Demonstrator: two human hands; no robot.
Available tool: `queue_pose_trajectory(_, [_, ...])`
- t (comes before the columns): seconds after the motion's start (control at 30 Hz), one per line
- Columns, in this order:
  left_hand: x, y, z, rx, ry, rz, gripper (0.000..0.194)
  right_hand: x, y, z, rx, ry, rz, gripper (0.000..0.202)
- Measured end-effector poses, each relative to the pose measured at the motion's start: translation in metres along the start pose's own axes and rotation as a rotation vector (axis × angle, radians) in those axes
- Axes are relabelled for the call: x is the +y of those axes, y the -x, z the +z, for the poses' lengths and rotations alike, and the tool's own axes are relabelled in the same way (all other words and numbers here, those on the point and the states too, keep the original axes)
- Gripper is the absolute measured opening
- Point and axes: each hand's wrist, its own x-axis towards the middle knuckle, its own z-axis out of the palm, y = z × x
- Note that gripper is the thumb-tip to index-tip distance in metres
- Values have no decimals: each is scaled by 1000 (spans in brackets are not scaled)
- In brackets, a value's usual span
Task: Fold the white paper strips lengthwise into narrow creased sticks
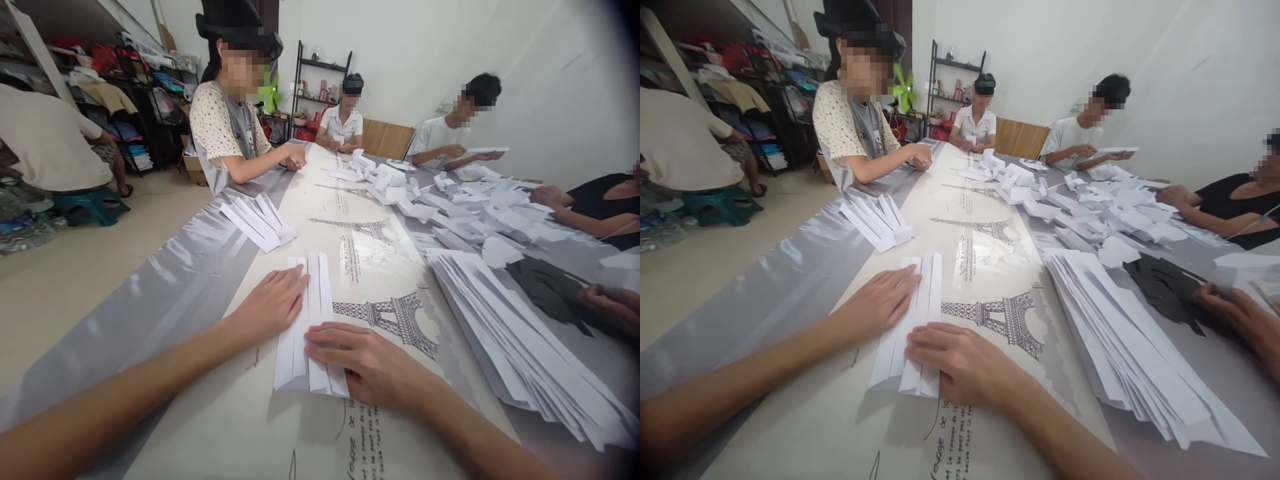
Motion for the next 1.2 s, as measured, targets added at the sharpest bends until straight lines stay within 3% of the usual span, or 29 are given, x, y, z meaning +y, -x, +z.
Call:
queue_pose_trajectory(0.2, [2, -18, -4, -31, -47, 71, 29, 2, 0, -2, -1, -9, 33, 53])
queue_pose_trajectory(0.33, [2, -31, -4, -53, -21, 40, 24, 4, 3, -5, -9, -1, 42, 56])
queue_pose_trajectory(0.67, [-11, -42, 7, -83, 19, 38, 49, 5, 3, -8, -25, -32, 96, 51])
queue_pose_trajectory(0.93, [-16, -43, 13, 31, 137, 52, 41, 6, 4, -4, -30, -18, 68, 41])
queue_pose_trajectory(1.2, [-14, -42, 12, -17, 77, 45, 44, 8, 6, -1, -5, -27, 32, 40])
